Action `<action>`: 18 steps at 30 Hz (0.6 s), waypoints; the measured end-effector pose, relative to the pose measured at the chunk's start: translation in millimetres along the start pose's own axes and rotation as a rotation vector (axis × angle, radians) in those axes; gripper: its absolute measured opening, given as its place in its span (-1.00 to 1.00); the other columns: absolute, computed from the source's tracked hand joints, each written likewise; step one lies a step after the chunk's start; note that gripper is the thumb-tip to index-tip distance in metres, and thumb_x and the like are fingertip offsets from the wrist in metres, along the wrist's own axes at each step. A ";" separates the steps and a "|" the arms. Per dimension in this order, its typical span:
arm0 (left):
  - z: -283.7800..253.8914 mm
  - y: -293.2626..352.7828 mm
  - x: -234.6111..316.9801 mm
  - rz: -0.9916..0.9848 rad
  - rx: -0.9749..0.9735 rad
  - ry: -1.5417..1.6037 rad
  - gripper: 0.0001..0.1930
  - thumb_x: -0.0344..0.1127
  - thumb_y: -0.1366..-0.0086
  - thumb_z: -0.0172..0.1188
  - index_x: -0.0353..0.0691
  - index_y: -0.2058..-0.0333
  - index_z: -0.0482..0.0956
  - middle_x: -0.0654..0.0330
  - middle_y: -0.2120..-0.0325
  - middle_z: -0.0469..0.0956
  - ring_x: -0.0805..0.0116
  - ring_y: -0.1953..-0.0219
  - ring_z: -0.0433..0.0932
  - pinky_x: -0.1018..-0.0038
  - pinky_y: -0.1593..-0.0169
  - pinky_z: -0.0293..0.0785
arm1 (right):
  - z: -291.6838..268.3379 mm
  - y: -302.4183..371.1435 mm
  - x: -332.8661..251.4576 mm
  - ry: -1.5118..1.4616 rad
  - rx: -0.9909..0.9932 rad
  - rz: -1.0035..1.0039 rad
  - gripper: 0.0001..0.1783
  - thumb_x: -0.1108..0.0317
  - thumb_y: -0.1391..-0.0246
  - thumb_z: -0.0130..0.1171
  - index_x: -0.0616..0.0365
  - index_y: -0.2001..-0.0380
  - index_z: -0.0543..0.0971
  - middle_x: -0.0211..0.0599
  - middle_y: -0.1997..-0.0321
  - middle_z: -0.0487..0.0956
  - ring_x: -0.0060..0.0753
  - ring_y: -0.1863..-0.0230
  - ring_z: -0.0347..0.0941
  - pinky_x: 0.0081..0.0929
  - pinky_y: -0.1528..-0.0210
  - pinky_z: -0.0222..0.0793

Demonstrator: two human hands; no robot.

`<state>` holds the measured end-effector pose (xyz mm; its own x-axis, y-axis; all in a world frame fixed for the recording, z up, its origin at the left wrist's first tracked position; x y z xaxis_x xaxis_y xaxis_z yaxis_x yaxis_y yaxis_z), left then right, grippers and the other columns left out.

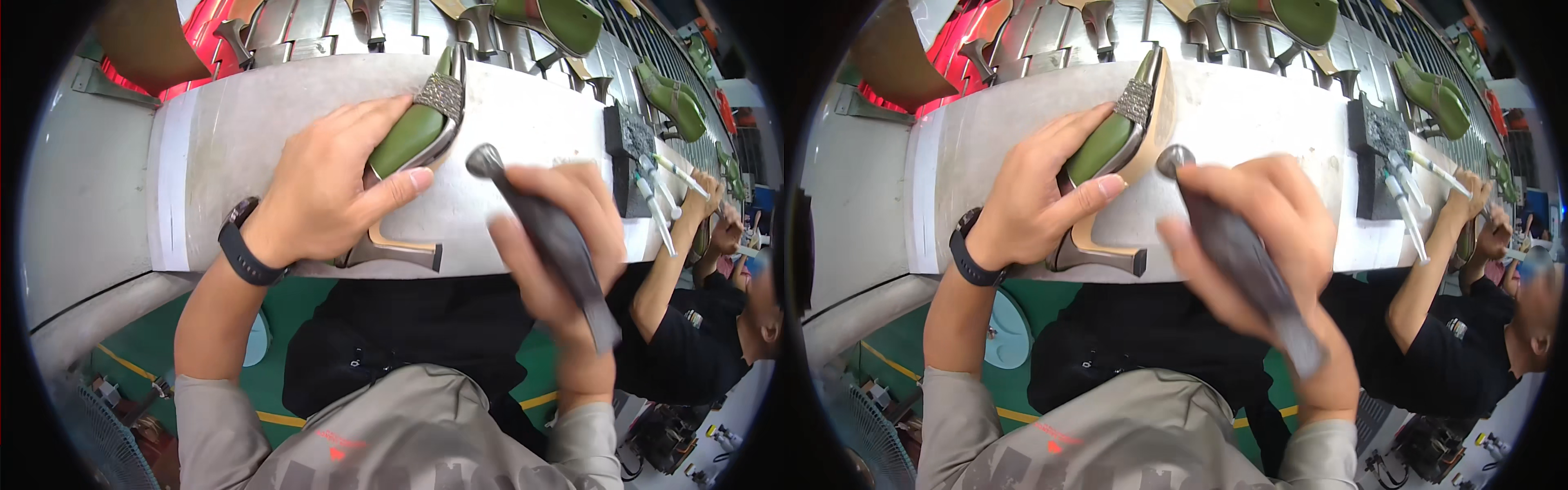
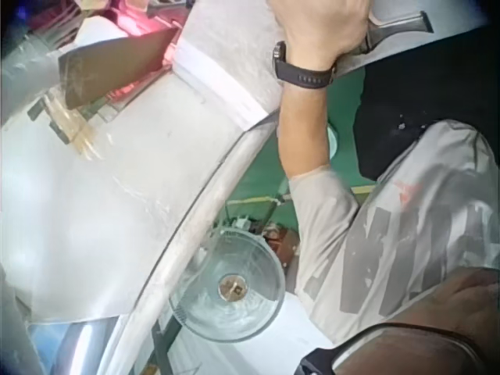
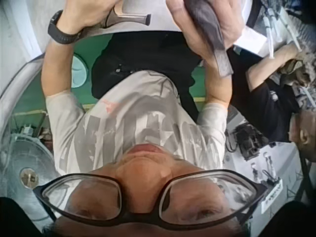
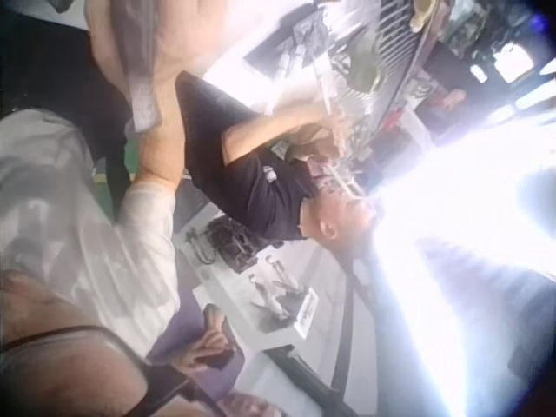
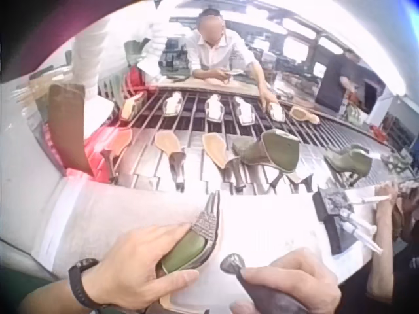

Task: The person assembles high-heeled shoes by taking lasted shoe uppers and soles from a conveyor, pressing each sole and heel onto the shoe by hand, and hammering along the edges and heels with a hammer.

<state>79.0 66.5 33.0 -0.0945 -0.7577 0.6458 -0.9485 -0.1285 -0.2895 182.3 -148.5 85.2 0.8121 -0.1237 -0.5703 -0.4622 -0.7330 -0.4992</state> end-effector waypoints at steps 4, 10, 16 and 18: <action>2.0 -5.8 0.0 -0.031 0.014 0.111 -0.47 -0.23 -0.46 0.17 -0.54 -0.23 0.45 -0.26 -0.13 0.56 -0.18 -0.17 0.56 0.22 -0.26 0.43 | 25.7 1.0 2.3 -0.217 0.024 0.005 -0.56 0.53 0.12 0.49 0.32 0.10 0.64 0.14 0.10 0.68 0.10 0.05 0.68 -0.17 -0.03 0.63; 1.1 -4.7 -0.6 0.001 0.037 0.088 -0.56 -0.38 -0.48 0.07 -0.58 -0.22 0.46 -0.27 -0.07 0.59 -0.17 -0.07 0.60 0.20 -0.19 0.47 | 50.9 13.7 -8.2 -0.218 0.096 0.015 -0.59 0.57 0.15 0.50 0.35 0.15 0.64 0.12 0.09 0.67 0.06 0.07 0.68 -0.19 0.00 0.67; 3.6 -4.6 -0.7 0.038 0.062 0.057 -0.57 -0.38 -0.49 0.06 -0.58 -0.20 0.47 -0.27 -0.05 0.60 -0.18 -0.05 0.61 0.20 -0.17 0.48 | 63.1 23.5 -11.7 -0.426 -0.026 0.077 -0.63 0.52 -0.02 0.37 0.42 0.08 0.57 0.25 0.06 0.67 0.10 0.03 0.67 -0.13 -0.04 0.62; 2.6 -3.9 -0.2 0.028 0.058 0.063 -0.58 -0.37 -0.50 0.05 -0.58 -0.20 0.47 -0.26 -0.05 0.60 -0.17 -0.05 0.61 0.21 -0.17 0.48 | 62.6 17.5 -13.7 -0.443 -0.025 0.088 -0.61 0.55 0.08 0.44 0.36 0.12 0.61 0.14 0.10 0.68 0.04 0.07 0.68 -0.19 0.01 0.64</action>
<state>83.5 65.5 32.2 -0.1412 -0.7203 0.6792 -0.9263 -0.1460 -0.3474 140.8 -117.7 43.4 0.5366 0.1085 -0.8369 -0.5090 -0.7494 -0.4235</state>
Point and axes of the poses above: each hand's wrist, its own y-axis away from the middle knuckle, its own z-axis out of the palm, x = y × z, the point moved 3 cm from there along -y, towards the middle knuckle
